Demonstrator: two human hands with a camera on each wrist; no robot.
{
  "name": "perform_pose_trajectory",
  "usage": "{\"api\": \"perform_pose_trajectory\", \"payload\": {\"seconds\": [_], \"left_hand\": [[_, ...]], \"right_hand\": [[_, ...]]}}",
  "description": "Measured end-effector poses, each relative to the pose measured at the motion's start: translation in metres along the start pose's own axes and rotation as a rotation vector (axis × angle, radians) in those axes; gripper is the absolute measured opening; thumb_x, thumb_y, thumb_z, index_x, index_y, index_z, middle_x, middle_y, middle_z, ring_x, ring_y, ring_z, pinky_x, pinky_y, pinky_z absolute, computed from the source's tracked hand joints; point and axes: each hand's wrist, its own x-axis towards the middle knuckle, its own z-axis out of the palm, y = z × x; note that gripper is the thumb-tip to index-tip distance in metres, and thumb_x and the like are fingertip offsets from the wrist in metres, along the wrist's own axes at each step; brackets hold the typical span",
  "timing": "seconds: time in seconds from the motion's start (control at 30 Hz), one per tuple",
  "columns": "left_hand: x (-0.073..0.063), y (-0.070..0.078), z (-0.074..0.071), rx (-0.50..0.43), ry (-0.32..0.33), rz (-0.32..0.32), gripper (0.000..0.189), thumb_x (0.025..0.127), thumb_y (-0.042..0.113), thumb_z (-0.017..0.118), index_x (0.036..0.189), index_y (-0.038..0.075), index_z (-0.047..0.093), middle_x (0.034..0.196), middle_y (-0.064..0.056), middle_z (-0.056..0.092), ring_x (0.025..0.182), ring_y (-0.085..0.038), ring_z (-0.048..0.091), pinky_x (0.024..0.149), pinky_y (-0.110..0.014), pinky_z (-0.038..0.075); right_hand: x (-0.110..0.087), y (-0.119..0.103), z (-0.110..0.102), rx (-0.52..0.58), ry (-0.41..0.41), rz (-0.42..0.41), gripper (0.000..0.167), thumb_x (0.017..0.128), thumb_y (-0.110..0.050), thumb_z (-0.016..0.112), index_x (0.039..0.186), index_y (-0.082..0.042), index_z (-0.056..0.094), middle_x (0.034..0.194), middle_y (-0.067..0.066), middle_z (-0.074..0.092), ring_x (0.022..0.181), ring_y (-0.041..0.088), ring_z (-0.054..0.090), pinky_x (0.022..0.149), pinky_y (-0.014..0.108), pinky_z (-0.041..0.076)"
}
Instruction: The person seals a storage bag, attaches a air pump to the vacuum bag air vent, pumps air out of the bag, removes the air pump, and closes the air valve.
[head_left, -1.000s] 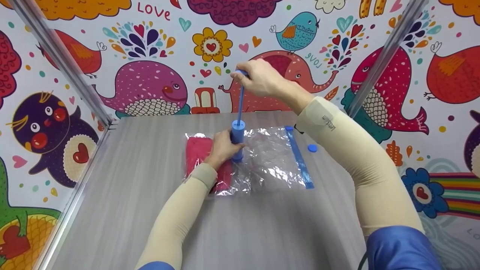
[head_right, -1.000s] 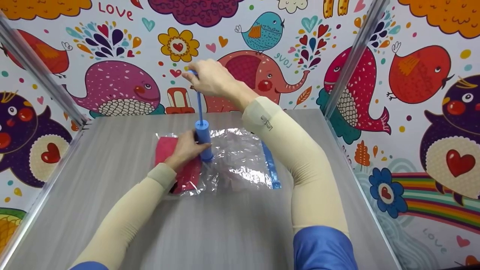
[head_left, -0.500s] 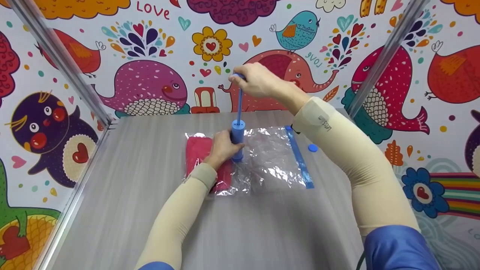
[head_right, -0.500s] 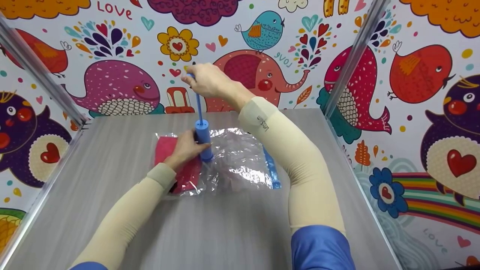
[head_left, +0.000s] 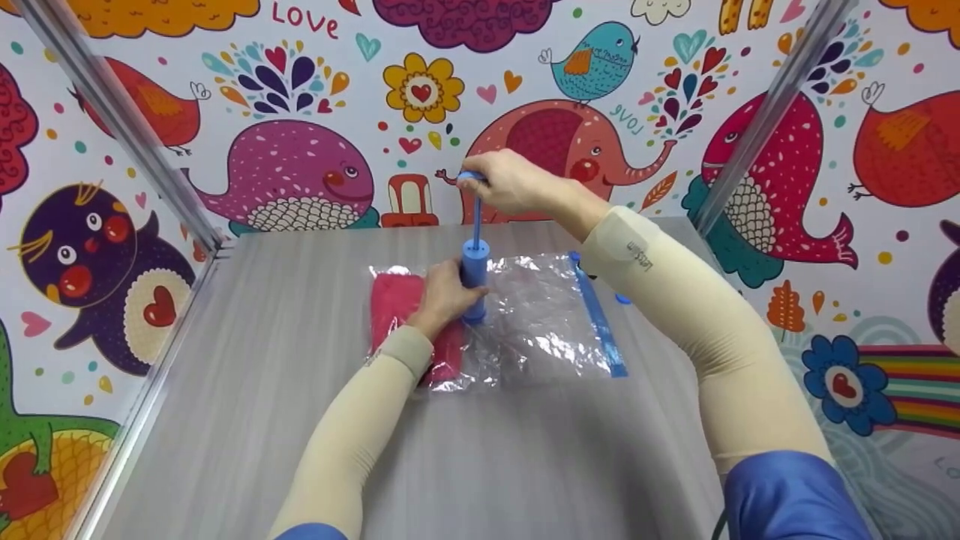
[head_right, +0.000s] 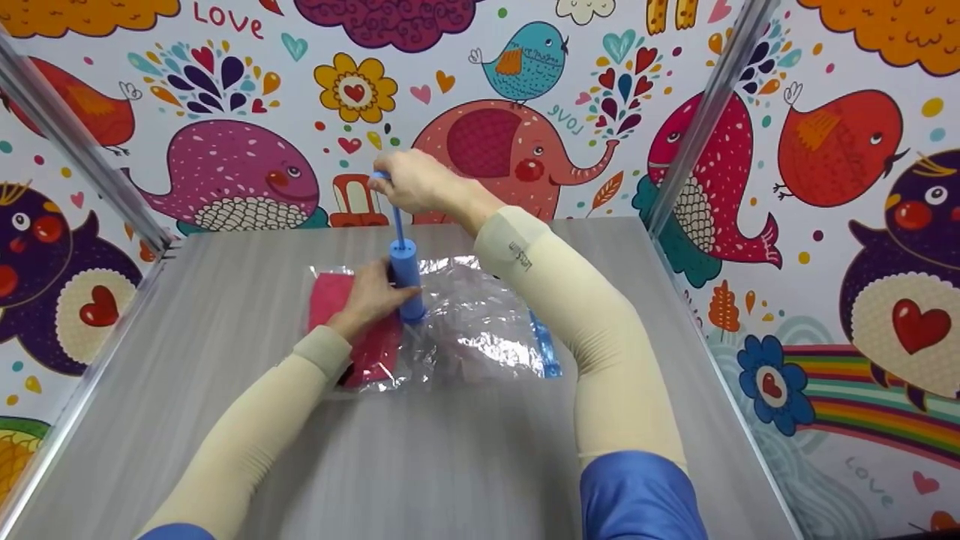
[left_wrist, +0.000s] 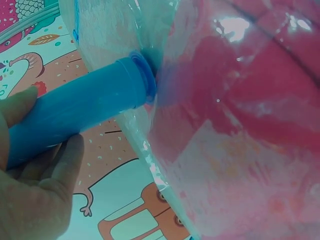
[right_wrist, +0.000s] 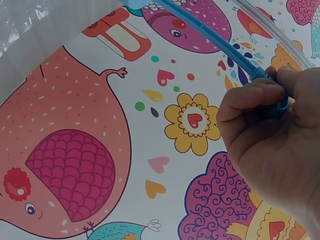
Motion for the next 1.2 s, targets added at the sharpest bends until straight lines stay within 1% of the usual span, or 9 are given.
{"api": "perform_pose_trajectory", "payload": {"seconds": [0.33, 0.57, 0.67, 0.77, 0.83, 0.87, 1.0, 1.1, 1.2], "left_hand": [[0.003, -0.007, 0.002, 0.041, 0.040, 0.090, 0.053, 0.085, 0.023, 0.096, 0.128, -0.001, 0.076, 0.120, -0.023, 0.084, 0.112, -0.040, 0.083, 0.104, -0.053, 0.067], [0.040, -0.067, 0.035, 0.044, 0.125, 0.223, 0.056, 0.078, 0.041, 0.099, 0.118, 0.007, 0.079, 0.107, -0.014, 0.087, 0.097, -0.031, 0.084, 0.090, -0.048, 0.068], [0.035, -0.056, 0.028, 0.059, 0.081, 0.175, 0.058, 0.080, 0.039, 0.099, 0.123, 0.005, 0.078, 0.112, -0.017, 0.086, 0.102, -0.034, 0.083, 0.095, -0.052, 0.068], [0.043, -0.067, 0.034, 0.052, 0.075, 0.154, 0.060, 0.080, 0.042, 0.098, 0.125, 0.008, 0.077, 0.114, -0.015, 0.086, 0.103, -0.032, 0.083, 0.096, -0.052, 0.068], [0.034, -0.053, 0.025, 0.046, 0.049, 0.129, 0.060, 0.082, 0.039, 0.097, 0.128, 0.005, 0.076, 0.117, -0.017, 0.085, 0.106, -0.035, 0.083, 0.100, -0.053, 0.067], [0.039, -0.062, 0.030, 0.041, 0.057, 0.145, 0.061, 0.082, 0.042, 0.097, 0.127, 0.006, 0.076, 0.115, -0.015, 0.085, 0.105, -0.033, 0.083, 0.099, -0.051, 0.067], [0.012, -0.020, 0.007, 0.073, 0.042, 0.120, 0.056, 0.087, 0.030, 0.094, 0.128, -0.003, 0.075, 0.117, -0.024, 0.083, 0.108, -0.042, 0.081, 0.101, -0.056, 0.066], [0.005, -0.007, 0.000, 0.098, 0.027, 0.098, 0.055, 0.087, 0.026, 0.092, 0.128, -0.005, 0.074, 0.119, -0.027, 0.083, 0.110, -0.046, 0.080, 0.103, -0.060, 0.065], [0.021, -0.031, 0.012, 0.108, 0.027, 0.121, 0.058, 0.087, 0.037, 0.093, 0.128, 0.000, 0.075, 0.116, -0.022, 0.084, 0.108, -0.041, 0.082, 0.100, -0.056, 0.066]], "right_hand": [[0.002, 0.007, 0.019, -0.037, -0.043, 0.017, 0.027, 0.117, -0.030, 0.060, 0.114, -0.004, 0.068, 0.096, 0.009, 0.062, 0.091, 0.024, 0.060, 0.082, 0.035, 0.052], [0.005, 0.016, 0.037, -0.072, -0.110, -0.006, 0.024, 0.117, -0.026, 0.059, 0.116, -0.004, 0.069, 0.101, 0.012, 0.068, 0.096, 0.025, 0.063, 0.088, 0.041, 0.056], [0.006, 0.019, 0.042, -0.058, -0.120, -0.006, 0.023, 0.117, -0.027, 0.059, 0.112, -0.006, 0.067, 0.097, 0.009, 0.063, 0.093, 0.025, 0.060, 0.085, 0.039, 0.051], [0.008, 0.022, 0.047, -0.055, -0.126, -0.006, 0.024, 0.118, -0.027, 0.057, 0.112, -0.006, 0.066, 0.096, 0.007, 0.061, 0.093, 0.025, 0.060, 0.086, 0.040, 0.052], [0.008, 0.024, 0.052, -0.055, -0.129, 0.001, 0.025, 0.118, -0.027, 0.056, 0.113, -0.005, 0.067, 0.096, 0.007, 0.062, 0.094, 0.025, 0.060, 0.088, 0.042, 0.054], [0.008, 0.024, 0.055, -0.059, -0.132, 0.004, 0.026, 0.118, -0.027, 0.056, 0.114, -0.005, 0.067, 0.097, 0.008, 0.064, 0.095, 0.026, 0.062, 0.090, 0.044, 0.055], [0.008, 0.027, 0.065, -0.065, -0.141, 0.024, 0.029, 0.118, -0.028, 0.055, 0.121, -0.003, 0.069, 0.110, 0.015, 0.075, 0.104, 0.030, 0.070, 0.100, 0.049, 0.061], [0.007, 0.028, 0.070, -0.051, -0.146, 0.037, 0.031, 0.119, -0.029, 0.055, 0.125, -0.002, 0.070, 0.115, 0.017, 0.076, 0.106, 0.030, 0.071, 0.100, 0.049, 0.062], [0.007, 0.030, 0.075, -0.033, -0.142, 0.044, 0.030, 0.119, -0.030, 0.055, 0.122, -0.003, 0.069, 0.106, 0.012, 0.071, 0.099, 0.026, 0.066, 0.090, 0.043, 0.059]]}}
